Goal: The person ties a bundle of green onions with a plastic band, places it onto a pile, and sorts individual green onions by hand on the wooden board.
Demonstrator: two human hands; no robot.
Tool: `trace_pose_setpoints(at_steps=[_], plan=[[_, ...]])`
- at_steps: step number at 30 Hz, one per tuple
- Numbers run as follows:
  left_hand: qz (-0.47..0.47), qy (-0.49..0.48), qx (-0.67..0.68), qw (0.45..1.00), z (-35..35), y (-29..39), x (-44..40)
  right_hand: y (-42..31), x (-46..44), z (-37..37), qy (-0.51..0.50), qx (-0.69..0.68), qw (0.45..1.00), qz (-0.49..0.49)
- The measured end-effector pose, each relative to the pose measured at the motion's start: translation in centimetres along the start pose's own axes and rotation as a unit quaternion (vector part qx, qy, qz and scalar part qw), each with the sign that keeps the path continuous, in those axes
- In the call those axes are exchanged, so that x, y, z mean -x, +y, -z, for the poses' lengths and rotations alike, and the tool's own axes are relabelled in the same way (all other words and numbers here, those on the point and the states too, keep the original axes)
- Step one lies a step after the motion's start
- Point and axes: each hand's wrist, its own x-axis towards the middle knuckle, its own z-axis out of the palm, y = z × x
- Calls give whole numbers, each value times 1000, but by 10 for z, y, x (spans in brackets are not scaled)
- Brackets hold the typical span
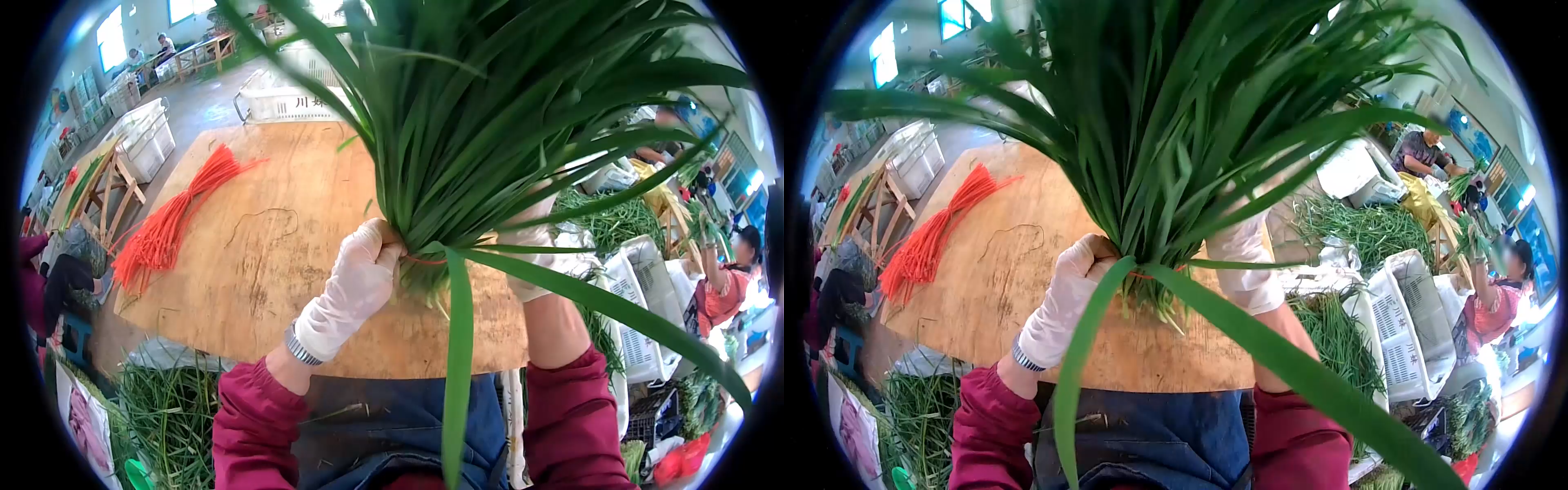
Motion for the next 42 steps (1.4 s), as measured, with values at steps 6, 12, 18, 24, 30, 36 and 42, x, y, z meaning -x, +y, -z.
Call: trace_pose_setpoints(at_steps=[6,12,18,24,30,36,42], plan=[[163,99,225,956,-23,42,19,-44,-41,-47,-261,139,954,-40],[332,192,456,803,-52,4,64,2,13,-90,-528,324,759,-199],[393,237,494,739,-64,-20,71,59,51,-66,-438,173,862,-190],[362,261,481,754,-69,-17,66,-2,33,15,-405,366,837,23],[331,268,386,818,-75,-29,69,49,89,62,-387,495,775,-68],[334,251,398,817,-70,-36,73,26,42,70,-357,275,892,-34],[340,263,384,817,-73,-29,70,75,93,74,-393,528,747,101]])
